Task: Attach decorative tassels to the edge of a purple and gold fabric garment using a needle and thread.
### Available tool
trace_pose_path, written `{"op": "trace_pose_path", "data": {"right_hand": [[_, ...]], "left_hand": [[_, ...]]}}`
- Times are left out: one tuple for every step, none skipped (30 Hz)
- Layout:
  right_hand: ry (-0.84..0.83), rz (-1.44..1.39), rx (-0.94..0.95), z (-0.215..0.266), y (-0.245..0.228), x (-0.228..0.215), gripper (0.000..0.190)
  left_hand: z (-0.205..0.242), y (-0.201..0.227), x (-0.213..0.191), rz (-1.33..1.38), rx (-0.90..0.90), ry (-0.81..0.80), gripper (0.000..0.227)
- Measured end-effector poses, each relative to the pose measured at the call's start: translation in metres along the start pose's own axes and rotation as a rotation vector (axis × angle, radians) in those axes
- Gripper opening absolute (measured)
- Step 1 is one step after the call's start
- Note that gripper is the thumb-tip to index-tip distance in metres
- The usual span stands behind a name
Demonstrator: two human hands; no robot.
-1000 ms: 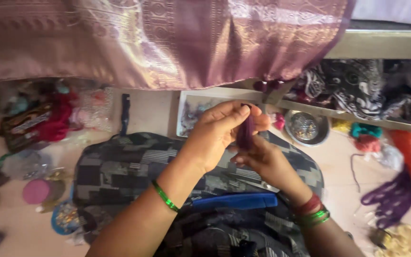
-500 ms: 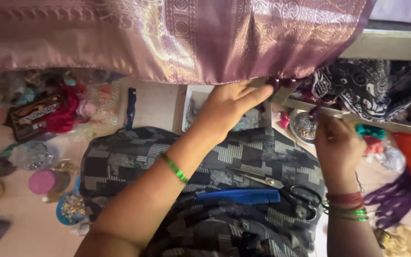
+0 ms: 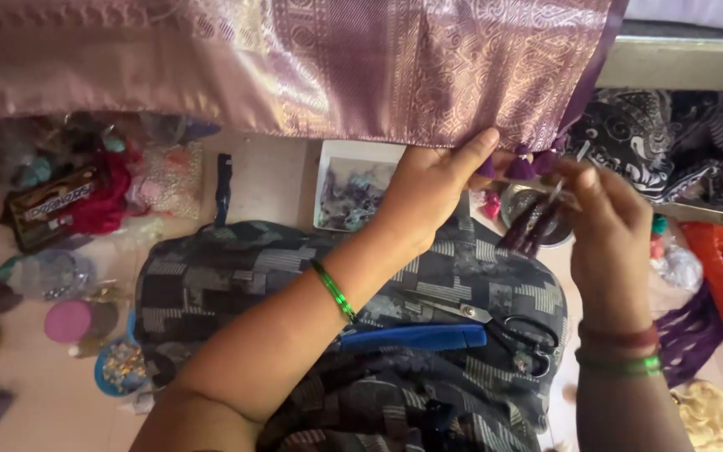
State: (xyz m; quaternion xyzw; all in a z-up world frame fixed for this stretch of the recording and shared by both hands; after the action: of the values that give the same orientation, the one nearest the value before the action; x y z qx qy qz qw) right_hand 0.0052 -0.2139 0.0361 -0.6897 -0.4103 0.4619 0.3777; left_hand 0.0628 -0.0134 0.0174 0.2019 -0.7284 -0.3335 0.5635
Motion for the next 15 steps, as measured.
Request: {"op": "trace_pose_path", "data": {"right_hand": [[-0.004,-0.002,0.000,-0.008,-0.004,0.005,0.038],[-0.107,-0.198,0.019,-0.015,-0.008,0.017,0.045],[-0.205,-0.392,0.036,-0.022,-0.015,0.027,0.053],[-0.205,-0.393,0.034,-0.025,-0.026,0.032,0.053],[-0.290,-0.526,0.047,-0.026,-0.038,0.043,0.055],[-0.375,-0.658,0.062,-0.027,-0.051,0.053,0.058],[-0.374,-0.658,0.061,-0.029,-0.055,0.054,0.058],[-0.371,-0.669,0.048,-0.030,-0.060,0.055,0.052],[-0.368,-0.681,0.036,-0.031,-0.065,0.056,0.046],[-0.366,-0.680,0.035,-0.032,-0.059,0.053,0.046],[-0.325,-0.589,-0.005,-0.033,-0.055,0.047,0.036],[-0.283,-0.497,-0.045,-0.035,-0.050,0.041,0.025],[-0.282,-0.496,-0.043,-0.034,-0.049,0.038,0.025],[-0.252,-0.422,-0.042,-0.033,-0.046,0.033,0.016],[-0.222,-0.346,-0.041,-0.032,-0.044,0.028,0.011]], "left_hand": [[0.002,0.003,0.000,-0.001,0.002,0.005,0.034],[0.003,0.006,0.001,0.034,-0.001,0.006,0.034],[0.004,0.009,0.003,0.070,-0.002,0.002,0.034],[0.005,0.011,0.002,0.068,-0.001,0.001,0.034],[0.006,0.009,-0.001,0.070,-0.035,0.028,0.037],[0.007,0.008,-0.005,0.072,-0.069,0.054,0.041],[0.008,0.012,-0.002,0.072,-0.069,0.053,0.041],[0.009,0.014,0.001,0.131,-0.083,0.034,0.040],[0.010,0.017,0.005,0.190,-0.098,0.015,0.039],[0.011,0.020,0.005,0.190,-0.099,0.013,0.039],[0.012,0.022,0.006,0.206,-0.105,-0.005,0.037],[0.013,0.024,0.007,0.222,-0.111,-0.023,0.035],[0.012,0.021,0.005,0.223,-0.112,-0.023,0.035],[0.011,0.019,0.000,0.171,-0.104,0.006,0.038],[0.011,0.017,-0.004,0.120,-0.096,0.034,0.040]]}}
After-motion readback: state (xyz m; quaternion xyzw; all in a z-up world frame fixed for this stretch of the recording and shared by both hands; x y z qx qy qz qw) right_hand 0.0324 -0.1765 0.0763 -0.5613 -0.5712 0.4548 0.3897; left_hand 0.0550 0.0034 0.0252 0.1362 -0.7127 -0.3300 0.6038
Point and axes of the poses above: each hand's wrist, its own z-axis away from the middle knuckle, its own x-axis out of the palm, y = z × x, the point moved 7 cm from there along -z, towards the middle knuckle, and after that the axes turned 14 degrees about z, right-handed, at the moved point
